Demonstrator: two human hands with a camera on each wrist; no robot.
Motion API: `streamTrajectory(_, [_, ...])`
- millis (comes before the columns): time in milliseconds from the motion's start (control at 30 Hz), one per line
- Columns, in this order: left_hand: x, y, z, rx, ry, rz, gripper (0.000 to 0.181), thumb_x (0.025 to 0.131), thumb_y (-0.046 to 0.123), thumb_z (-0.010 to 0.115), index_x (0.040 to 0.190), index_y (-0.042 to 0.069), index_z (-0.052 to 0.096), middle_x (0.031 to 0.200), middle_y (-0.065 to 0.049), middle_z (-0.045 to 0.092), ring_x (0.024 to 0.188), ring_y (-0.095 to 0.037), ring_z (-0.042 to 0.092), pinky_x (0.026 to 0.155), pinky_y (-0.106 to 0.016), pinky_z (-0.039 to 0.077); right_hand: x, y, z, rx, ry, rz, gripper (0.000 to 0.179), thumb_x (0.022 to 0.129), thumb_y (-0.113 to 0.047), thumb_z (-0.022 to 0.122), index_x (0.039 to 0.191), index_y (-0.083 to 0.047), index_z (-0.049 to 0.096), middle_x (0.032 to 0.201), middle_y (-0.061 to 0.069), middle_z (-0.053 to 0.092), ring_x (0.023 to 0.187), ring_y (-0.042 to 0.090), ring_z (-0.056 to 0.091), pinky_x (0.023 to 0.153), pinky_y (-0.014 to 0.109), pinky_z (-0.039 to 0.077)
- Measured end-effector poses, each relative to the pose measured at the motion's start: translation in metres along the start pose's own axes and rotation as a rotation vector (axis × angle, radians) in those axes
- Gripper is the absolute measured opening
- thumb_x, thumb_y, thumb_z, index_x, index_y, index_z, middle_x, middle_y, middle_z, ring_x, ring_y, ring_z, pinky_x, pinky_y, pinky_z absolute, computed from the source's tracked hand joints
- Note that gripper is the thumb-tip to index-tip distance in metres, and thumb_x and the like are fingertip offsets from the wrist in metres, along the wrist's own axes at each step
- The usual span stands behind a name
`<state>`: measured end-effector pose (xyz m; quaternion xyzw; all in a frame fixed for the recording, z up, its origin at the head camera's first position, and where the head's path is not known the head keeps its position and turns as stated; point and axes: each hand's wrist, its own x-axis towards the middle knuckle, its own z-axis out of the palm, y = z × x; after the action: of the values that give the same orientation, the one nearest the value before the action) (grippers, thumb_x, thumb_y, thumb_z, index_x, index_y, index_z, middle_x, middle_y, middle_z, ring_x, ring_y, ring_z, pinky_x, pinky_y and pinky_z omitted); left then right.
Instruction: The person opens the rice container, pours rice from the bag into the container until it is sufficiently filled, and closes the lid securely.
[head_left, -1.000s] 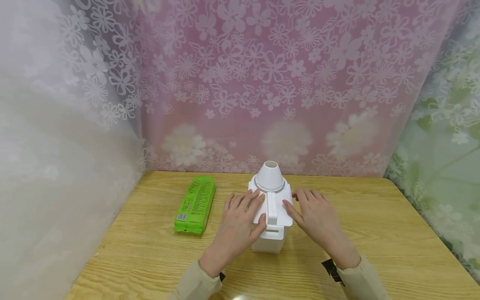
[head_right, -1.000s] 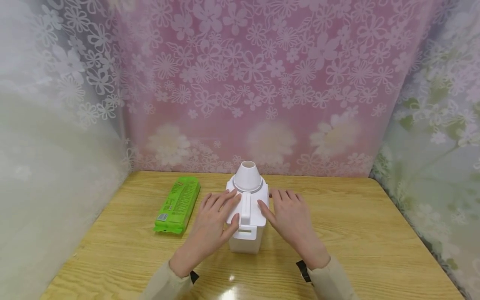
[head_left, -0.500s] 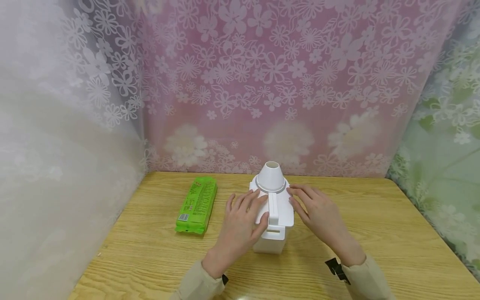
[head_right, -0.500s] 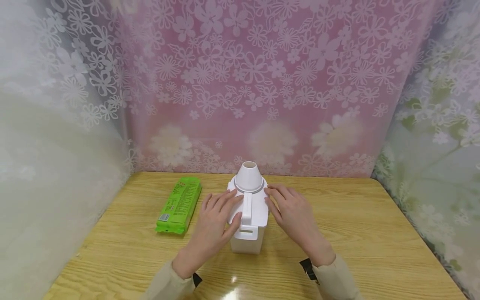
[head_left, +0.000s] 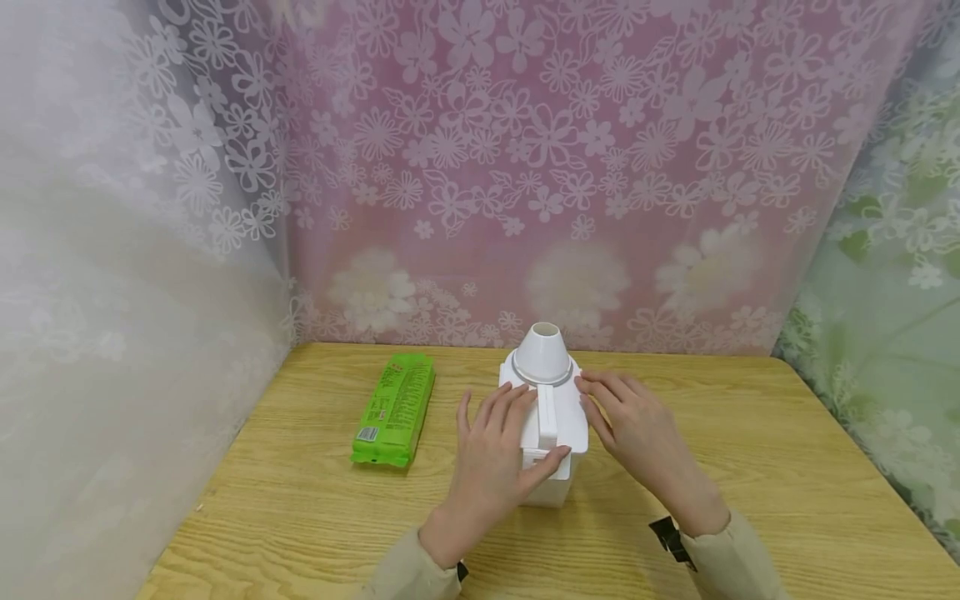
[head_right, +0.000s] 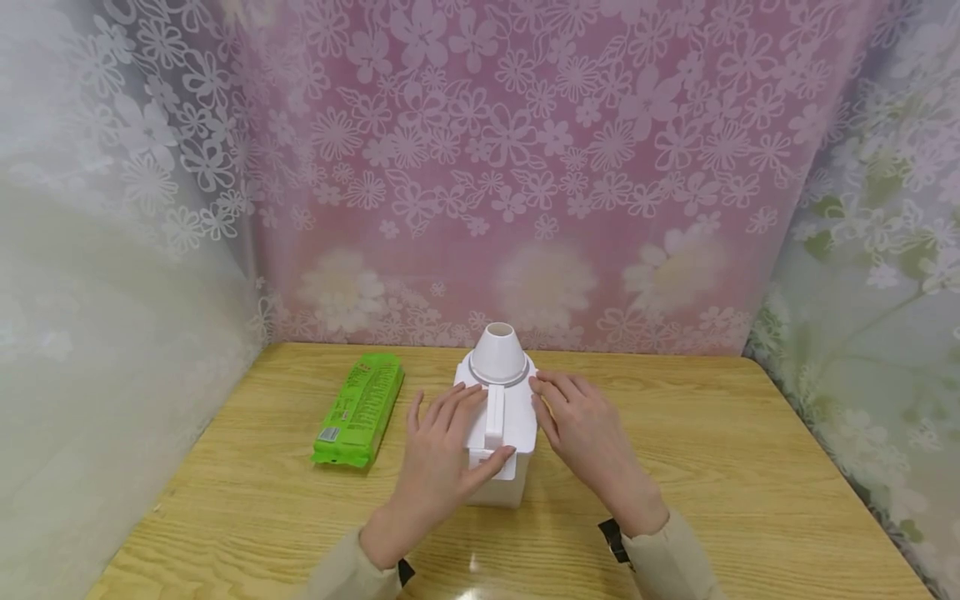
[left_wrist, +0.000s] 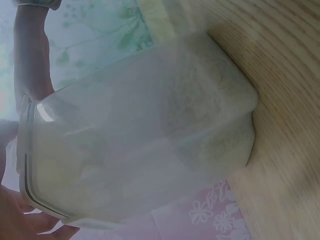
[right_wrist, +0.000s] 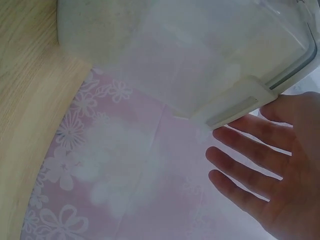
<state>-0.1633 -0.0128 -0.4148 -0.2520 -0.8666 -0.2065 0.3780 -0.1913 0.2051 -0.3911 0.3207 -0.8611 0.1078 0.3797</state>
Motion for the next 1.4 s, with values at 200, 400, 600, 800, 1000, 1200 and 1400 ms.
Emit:
streamTrajectory(200, [0.004,-0.004,-0.002,-0.028,-0.013,0.042,0.057,0.085,0.043,0.072,0.129,0.009,0.061,0.127,-0.008,0.065,0.123,-0.028,0.06,0.104,-0.068,0.038,0.0,-0.005,-0.006,-0.005,0.01,0.003,0.023,0.095,-0.018,0.064,0.101,0.002,0.074,0.103,0.016,0.072,0.093,0.034,0.067,0.077,0.045,0.059])
streamTrajectory(400, [0.009,-0.017,-0.01,-0.114,-0.111,0.077,0.054,0.083,0.034,0.071,0.131,0.011,0.061,0.132,-0.009,0.063,0.127,-0.032,0.057,0.104,-0.072,0.036,-0.001,-0.014,-0.015,-0.05,0.034,-0.016,0.043,0.107,-0.031,0.047,0.093,0.002,0.072,0.097,0.015,0.071,0.088,0.034,0.066,0.076,0.046,0.058])
streamTrajectory(600, [0.013,-0.031,-0.017,-0.091,-0.129,0.096,0.052,0.083,0.033,0.072,0.131,0.016,0.064,0.134,-0.006,0.063,0.131,-0.032,0.053,0.105,-0.072,0.034,-0.002,-0.023,-0.02,-0.104,0.071,-0.04,0.052,0.11,-0.031,0.038,0.088,0.001,0.072,0.09,0.013,0.071,0.083,0.033,0.066,0.073,0.045,0.058])
streamTrajectory(800, [0.012,-0.039,-0.025,-0.083,-0.118,0.087,0.043,0.087,0.031,0.074,0.128,0.019,0.066,0.131,-0.004,0.063,0.127,-0.029,0.055,0.108,-0.073,0.029,-0.003,-0.03,-0.021,-0.138,0.115,-0.069,0.048,0.109,-0.026,0.04,0.084,0.002,0.071,0.083,0.012,0.069,0.078,0.034,0.064,0.07,0.048,0.057])
streamTrajectory(1000, [0.009,-0.043,-0.028,-0.127,-0.125,0.081,0.034,0.096,0.027,0.07,0.131,0.026,0.066,0.134,-0.003,0.062,0.131,-0.027,0.052,0.112,-0.073,0.023,-0.009,-0.037,-0.025,-0.152,0.114,-0.082,0.048,0.109,-0.024,0.039,0.085,0.003,0.07,0.081,0.012,0.066,0.077,0.032,0.063,0.066,0.045,0.054])
streamTrajectory(1200, [0.01,-0.045,-0.029,-0.117,-0.095,0.1,0.037,0.095,0.018,0.072,0.131,0.027,0.068,0.126,-0.001,0.067,0.129,-0.029,0.055,0.111,-0.075,0.024,-0.014,-0.043,-0.029,-0.163,0.06,-0.074,0.049,0.11,-0.026,0.039,0.087,0.002,0.072,0.08,0.009,0.065,0.078,0.028,0.062,0.069,0.04,0.053])
streamTrajectory(1400, [0.013,-0.05,-0.025,-0.114,-0.098,0.069,0.04,0.096,0.016,0.07,0.133,0.032,0.067,0.122,0.0,0.068,0.124,-0.028,0.058,0.11,-0.074,0.027,-0.019,-0.046,-0.029,-0.127,0.066,-0.081,0.046,0.109,-0.027,0.041,0.091,0.0,0.074,0.082,0.007,0.065,0.077,0.025,0.059,0.067,0.037,0.052])
